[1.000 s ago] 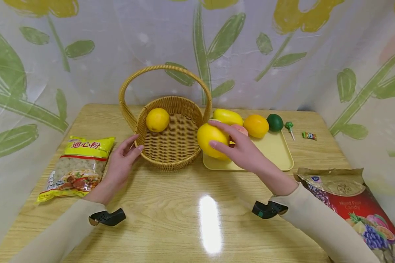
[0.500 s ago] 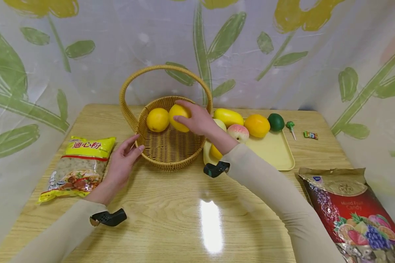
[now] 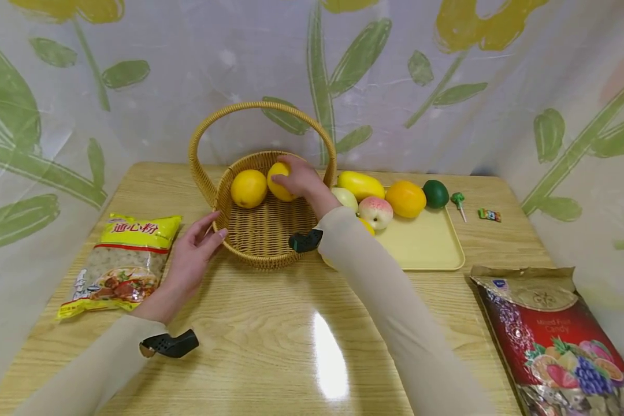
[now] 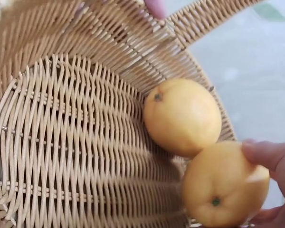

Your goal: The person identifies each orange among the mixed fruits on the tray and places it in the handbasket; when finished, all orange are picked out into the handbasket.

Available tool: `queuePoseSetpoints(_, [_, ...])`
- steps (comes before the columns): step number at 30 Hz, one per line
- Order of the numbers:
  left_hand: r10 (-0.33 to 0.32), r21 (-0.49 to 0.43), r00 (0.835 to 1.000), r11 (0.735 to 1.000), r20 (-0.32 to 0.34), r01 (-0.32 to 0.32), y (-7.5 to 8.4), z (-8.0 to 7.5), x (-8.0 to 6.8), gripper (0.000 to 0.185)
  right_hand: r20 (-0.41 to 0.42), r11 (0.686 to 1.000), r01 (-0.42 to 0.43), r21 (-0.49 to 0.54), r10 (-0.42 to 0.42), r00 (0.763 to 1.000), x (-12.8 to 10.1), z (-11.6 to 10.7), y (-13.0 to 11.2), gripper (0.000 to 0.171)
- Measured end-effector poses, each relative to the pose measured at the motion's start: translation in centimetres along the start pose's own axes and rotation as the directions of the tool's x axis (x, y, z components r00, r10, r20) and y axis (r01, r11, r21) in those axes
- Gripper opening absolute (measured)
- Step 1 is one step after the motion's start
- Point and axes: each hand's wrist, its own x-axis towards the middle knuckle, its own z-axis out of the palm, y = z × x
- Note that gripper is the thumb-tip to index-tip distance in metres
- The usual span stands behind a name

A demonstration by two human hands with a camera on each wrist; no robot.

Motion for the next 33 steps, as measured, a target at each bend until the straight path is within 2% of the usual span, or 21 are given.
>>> queuePoseSetpoints(7, [0.001, -0.011, 1.0, 1.0, 0.014, -0.001, -0.1, 0.3, 0.1, 0.063, 0.108, 0.997, -0.054, -0.048, 0.059, 0.992, 0.6, 0.5, 1.2, 0.06])
queuePoseSetpoints(15, [0.004, -0.007, 1.0, 1.0, 0.016, -0.004, 0.0, 0.5, 0.1, 0.064, 0.107, 0.998, -0.045, -0.044, 0.05, 0.993, 0.4, 0.4, 1.8, 0.063])
queuePoseSetpoints(22, [-0.005, -0.001, 1.0, 1.0, 0.014, 0.005, 0.1, 0.5, 0.1, 0.063, 0.135, 0.994, -0.019, -0.106, 0.033, 0.99, -0.4, -0.4, 1.1, 0.065])
queuePoseSetpoints(24, [-0.004, -0.001, 1.0, 1.0, 0.012, 0.004, 0.2, 0.4, 0.1, 0.063, 0.141, 0.992, 0.019, -0.128, -0.001, 0.99, -1.1, -0.9, 0.7, 0.066])
queuePoseSetpoints(28, [0.0, -0.011, 1.0, 1.0, 0.02, 0.0, 0.1, 0.3, 0.1, 0.063, 0.156, 0.972, 0.156, -0.176, -0.129, 0.979, -3.7, -1.9, -0.1, 0.065])
queuePoseSetpoints(33, [-0.002, -0.008, 1.0, 1.0, 0.023, 0.002, 0.1, 0.3, 0.1, 0.064, 0.153, 0.935, 0.33, -0.133, -0.31, 0.938, -9.2, -2.5, 0.5, 0.061])
